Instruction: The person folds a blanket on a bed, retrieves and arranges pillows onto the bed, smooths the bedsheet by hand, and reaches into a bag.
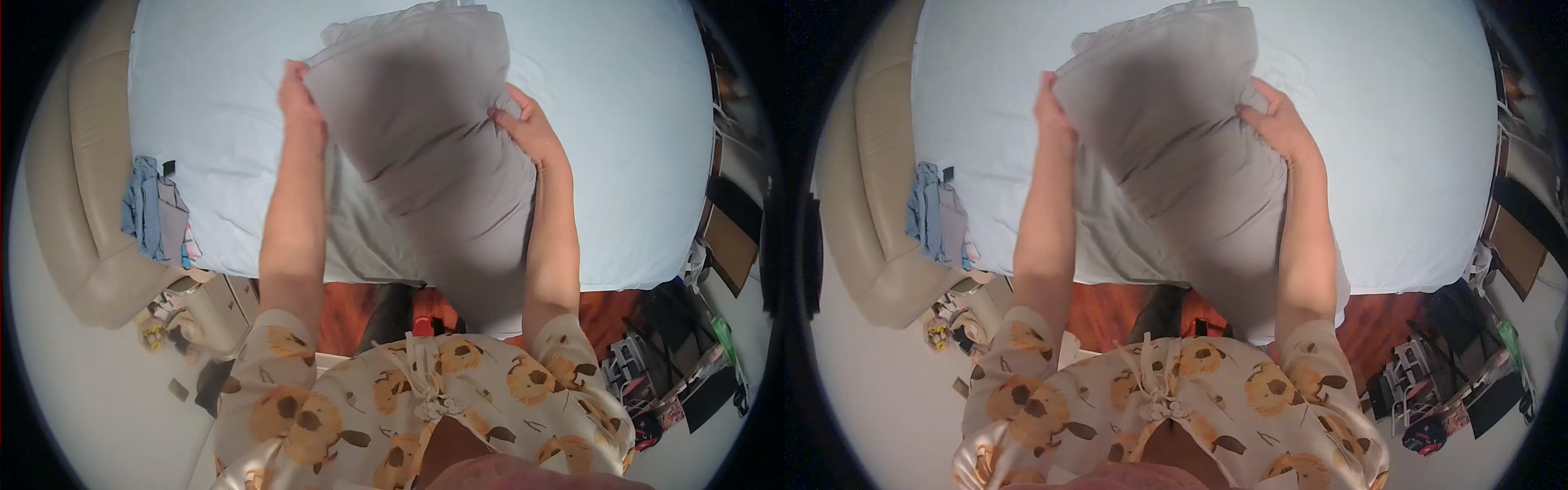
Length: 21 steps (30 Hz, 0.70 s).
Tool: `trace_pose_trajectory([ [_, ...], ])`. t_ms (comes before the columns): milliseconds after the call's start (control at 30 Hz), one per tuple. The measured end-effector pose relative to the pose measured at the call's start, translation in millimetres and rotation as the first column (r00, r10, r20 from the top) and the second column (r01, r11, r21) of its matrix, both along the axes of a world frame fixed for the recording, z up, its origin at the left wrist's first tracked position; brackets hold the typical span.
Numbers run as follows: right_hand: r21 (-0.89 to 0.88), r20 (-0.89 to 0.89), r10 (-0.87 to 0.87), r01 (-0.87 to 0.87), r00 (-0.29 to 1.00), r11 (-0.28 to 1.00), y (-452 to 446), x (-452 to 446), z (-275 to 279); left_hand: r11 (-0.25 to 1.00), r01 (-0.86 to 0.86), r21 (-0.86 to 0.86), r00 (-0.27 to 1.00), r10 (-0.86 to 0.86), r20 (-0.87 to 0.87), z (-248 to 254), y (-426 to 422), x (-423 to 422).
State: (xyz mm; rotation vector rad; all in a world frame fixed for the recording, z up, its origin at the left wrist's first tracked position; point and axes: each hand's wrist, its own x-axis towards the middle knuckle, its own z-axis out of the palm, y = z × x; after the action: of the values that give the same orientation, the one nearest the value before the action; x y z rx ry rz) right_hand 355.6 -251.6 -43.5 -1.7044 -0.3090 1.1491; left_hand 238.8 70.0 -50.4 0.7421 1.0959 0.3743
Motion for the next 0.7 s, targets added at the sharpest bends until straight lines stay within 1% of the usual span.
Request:
trace_pose_trajectory([
  [33, -0.006, 0.002, 0.002, -0.002, 1.000, 1.000, 9, -5, 9, 0.981, -0.160, -0.107, 0.982, 0.170, 0.085, 4, 11, -1],
  [67, -0.079, 0.044, 0.026, -0.022, 0.999, 0.997, 16, -16, 18, 0.980, -0.170, -0.106, 0.981, 0.178, 0.073, -1, 14, -6],
  [100, -0.145, 0.079, 0.053, -0.042, 0.995, 0.989, 24, -27, 22, 0.997, -0.075, -0.007, 0.996, 0.075, 0.045, -8, 22, -9],
  [133, -0.130, 0.071, 0.059, -0.049, 0.996, 0.990, 25, -29, -3, 0.995, 0.029, 0.096, 0.999, -0.030, 0.012, -13, 34, -7],
  [167, -0.134, 0.182, 0.028, -0.003, 0.983, 0.991, 25, -27, -44, 0.987, -0.007, 0.159, 0.999, 0.001, 0.035, -35, 43, -8],
  [200, -0.121, 0.284, 0.006, 0.030, 0.959, 0.992, 32, -24, -69, 0.971, -0.055, 0.231, 0.998, 0.044, 0.054, -54, 52, -18],
  [267, -0.156, 0.180, -0.175, 0.204, 0.968, 0.966, 32, -24, -36, 0.967, -0.235, 0.096, 0.971, 0.237, -0.012, -39, 45, -26],
  [300, -0.142, 0.300, -0.200, 0.251, 0.933, 0.957, 29, -30, -21, 0.975, -0.177, 0.131, 0.980, 0.187, -0.066, -34, 38, -40],
  [333, -0.064, 0.497, -0.154, 0.213, 0.854, 0.975, 10, -35, -27, 0.981, -0.117, 0.157, 0.984, 0.135, -0.113, -35, 35, -59],
  [367, -0.118, 0.352, -0.181, 0.235, 0.918, 0.965, -6, -49, -9, 0.969, 0.104, 0.223, 0.992, -0.087, -0.087, -57, 36, -94],
  [400, -0.259, 0.315, -0.164, 0.251, 0.935, 0.933, -28, -67, -7, 0.951, 0.193, 0.242, 0.976, -0.161, -0.144, -52, 14, -121],
  [433, -0.287, 0.292, -0.106, 0.193, 0.950, 0.938, -67, -80, -30, 0.967, 0.209, 0.147, 0.972, -0.189, -0.137, -60, -10, -153],
  [467, -0.313, 0.200, -0.135, 0.194, 0.970, 0.930, -83, -95, -15, 0.980, 0.201, -0.005, 0.961, -0.198, -0.195, -45, -50, -179],
  [500, -0.327, 0.129, -0.147, 0.182, 0.981, 0.927, -100, -105, -14, 0.950, 0.275, -0.145, 0.942, -0.296, -0.155, -39, -86, -211],
  [533, -0.331, 0.039, -0.162, 0.165, 0.986, 0.929, -118, -113, -18, 0.885, 0.445, -0.138, 0.886, -0.458, -0.079, -52, -124, -250],
  [567, -0.320, -0.066, -0.182, 0.152, 0.981, 0.935, -136, -118, -22, 0.884, 0.423, -0.201, 0.890, -0.446, -0.089, -53, -172, -273],
  [600, -0.300, -0.179, -0.198, 0.138, 0.964, 0.944, -151, -121, -28, 0.736, 0.646, -0.203, 0.747, -0.664, -0.029, -66, -205, -298],
  [633, -0.266, -0.298, -0.200, 0.120, 0.933, 0.956, -164, -121, -35, 0.654, 0.717, -0.242, 0.645, -0.754, -0.128, -87, -251, -310],
  [700, -0.196, -0.495, -0.142, 0.049, 0.857, 0.979, -187, -121, -53, 0.676, 0.682, -0.281, 0.687, -0.723, -0.072, 2, -295, -293],
])
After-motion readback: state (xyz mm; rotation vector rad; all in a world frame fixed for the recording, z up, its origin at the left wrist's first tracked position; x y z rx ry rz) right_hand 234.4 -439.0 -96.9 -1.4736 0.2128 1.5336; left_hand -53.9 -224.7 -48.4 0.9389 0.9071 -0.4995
